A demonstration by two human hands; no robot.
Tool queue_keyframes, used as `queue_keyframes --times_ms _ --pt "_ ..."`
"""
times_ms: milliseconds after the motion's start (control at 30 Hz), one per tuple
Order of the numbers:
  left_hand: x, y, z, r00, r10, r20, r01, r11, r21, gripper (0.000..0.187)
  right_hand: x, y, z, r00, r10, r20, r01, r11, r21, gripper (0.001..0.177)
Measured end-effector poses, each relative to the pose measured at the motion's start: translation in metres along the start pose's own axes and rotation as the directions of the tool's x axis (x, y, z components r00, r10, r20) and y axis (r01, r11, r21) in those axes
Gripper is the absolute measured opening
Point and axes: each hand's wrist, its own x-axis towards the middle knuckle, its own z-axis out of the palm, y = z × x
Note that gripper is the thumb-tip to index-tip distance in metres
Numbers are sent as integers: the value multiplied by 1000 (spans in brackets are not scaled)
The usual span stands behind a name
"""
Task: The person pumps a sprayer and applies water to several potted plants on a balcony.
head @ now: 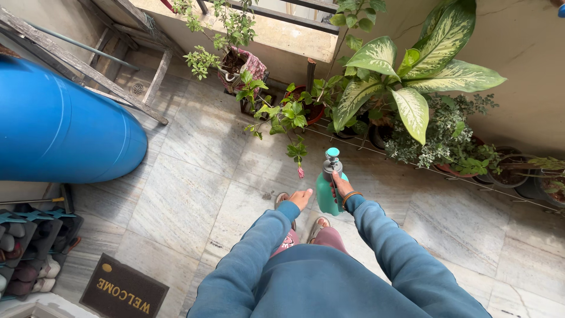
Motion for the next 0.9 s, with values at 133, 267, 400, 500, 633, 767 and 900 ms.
queue_keyframes --times_ms 133,267,400,500,633,767,900 --pt "-26 -67 -80 987 -131 -93 132 991 6 56 11 -23 3 999 30 -43 -33 997 -75 65" --pt "-50 -168 -129 927 -364 -93 357 930 -86 54 23 -49 7 995 49 -91 -53 998 -44 63" --pt "-79 -274 -111 805 -578 133 593 792 -144 60 30 -60 8 986 80 -145 -74 996 44 61" --pt "-101 -303 -81 706 -658 261 674 738 35 62 33 -65 7 983 125 -133 -128 992 -17 61" --pt "-95 -307 -59 719 -679 146 667 734 126 68 39 -72 4 984 140 -113 -154 980 -126 62" --pt "-80 -269 -71 801 -596 -53 572 788 -227 55 42 -69 -10 980 151 -127 -159 986 -52 63" --pt "-67 -221 -81 830 -548 -109 437 758 -483 46 47 -63 -26 986 154 -66 -157 987 -40 63"
